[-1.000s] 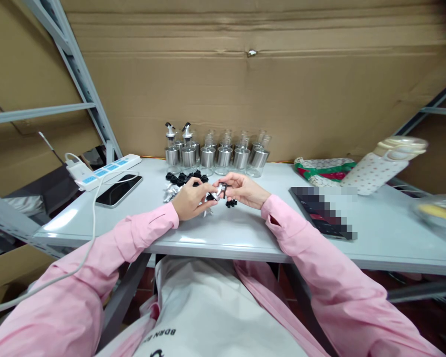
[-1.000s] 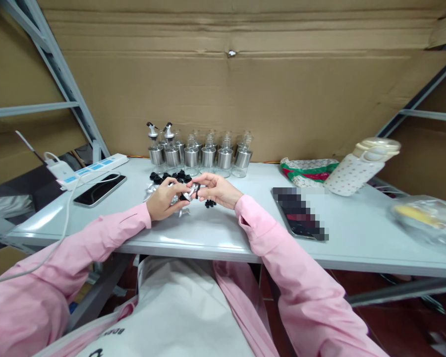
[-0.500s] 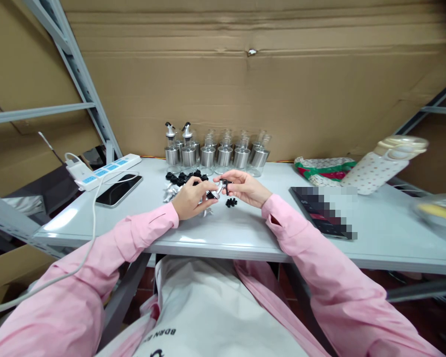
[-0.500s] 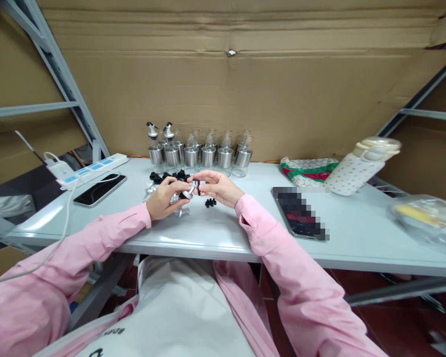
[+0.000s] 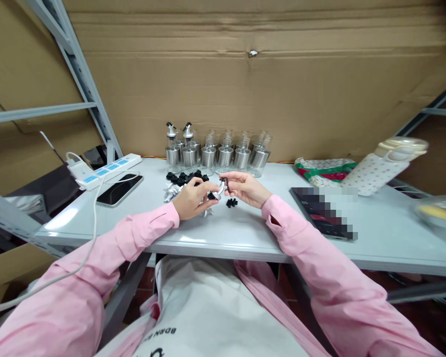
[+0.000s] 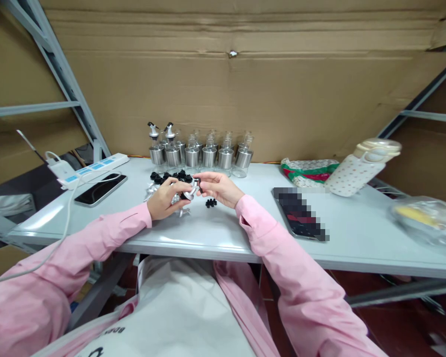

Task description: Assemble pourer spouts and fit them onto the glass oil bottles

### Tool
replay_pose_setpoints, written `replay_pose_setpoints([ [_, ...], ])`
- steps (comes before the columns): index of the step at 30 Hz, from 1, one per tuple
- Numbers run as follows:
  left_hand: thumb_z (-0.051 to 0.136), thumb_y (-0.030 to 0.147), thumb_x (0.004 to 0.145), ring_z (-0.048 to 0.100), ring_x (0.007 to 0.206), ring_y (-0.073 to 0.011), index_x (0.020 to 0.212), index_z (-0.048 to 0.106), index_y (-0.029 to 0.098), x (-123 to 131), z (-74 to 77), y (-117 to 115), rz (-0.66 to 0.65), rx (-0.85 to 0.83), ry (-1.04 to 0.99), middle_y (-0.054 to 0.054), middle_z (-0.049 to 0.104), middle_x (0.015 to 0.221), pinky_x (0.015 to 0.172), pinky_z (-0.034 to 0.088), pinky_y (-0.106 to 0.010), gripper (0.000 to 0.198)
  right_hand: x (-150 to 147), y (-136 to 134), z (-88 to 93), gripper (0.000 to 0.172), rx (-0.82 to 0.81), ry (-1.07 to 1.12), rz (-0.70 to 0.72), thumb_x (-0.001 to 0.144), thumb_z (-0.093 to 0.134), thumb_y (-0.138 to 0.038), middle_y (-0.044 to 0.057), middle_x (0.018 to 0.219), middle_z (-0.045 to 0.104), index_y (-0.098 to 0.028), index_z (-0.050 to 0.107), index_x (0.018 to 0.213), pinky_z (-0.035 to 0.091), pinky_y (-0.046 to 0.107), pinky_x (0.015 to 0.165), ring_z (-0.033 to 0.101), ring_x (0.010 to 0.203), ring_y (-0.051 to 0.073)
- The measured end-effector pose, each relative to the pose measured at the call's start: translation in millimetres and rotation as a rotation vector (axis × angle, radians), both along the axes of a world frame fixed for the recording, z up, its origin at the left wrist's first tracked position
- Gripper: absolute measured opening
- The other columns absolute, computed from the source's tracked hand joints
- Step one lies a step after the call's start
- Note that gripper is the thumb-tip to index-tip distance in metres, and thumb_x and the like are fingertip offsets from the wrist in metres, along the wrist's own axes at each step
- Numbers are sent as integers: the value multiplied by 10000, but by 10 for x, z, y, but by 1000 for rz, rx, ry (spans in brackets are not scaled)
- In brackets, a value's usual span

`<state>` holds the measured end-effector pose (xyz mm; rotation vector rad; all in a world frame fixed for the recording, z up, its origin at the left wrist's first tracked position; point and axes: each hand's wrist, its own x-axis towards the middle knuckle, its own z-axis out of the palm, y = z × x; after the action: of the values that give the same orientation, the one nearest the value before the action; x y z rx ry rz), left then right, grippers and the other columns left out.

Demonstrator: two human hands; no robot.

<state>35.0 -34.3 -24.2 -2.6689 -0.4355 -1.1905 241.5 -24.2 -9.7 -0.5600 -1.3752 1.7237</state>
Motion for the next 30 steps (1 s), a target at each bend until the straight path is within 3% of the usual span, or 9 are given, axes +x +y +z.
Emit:
replay_pose_setpoints([
  [13,431,378,901,582,598,-117,1007,483,173,-8,8,5,56,-48,21,-53,683,929,824,382,-365,236,-12,-23,32,321,-20,-28,-32,563,811,-256,-14,588,635,-152,710,850,454,148,428,548,474,49],
  [24,409,366,907,586,637,-134,1013,466,167,-12,16,1,50,-39,28,-44,670,867,820,387,-365,233,12,-14,11,359,37,-42,45,634,767,-224,2,729,675,-190,663,976,519,198,543,623,572,84],
  [30,389,374,913,603,686,-146,1009,478,174,-17,15,-1,59,-42,62,-48,671,889,832,380,-369,239,16,-10,6,358,40,-49,43,626,768,-219,-4,693,664,-178,667,968,512,200,533,615,570,86],
])
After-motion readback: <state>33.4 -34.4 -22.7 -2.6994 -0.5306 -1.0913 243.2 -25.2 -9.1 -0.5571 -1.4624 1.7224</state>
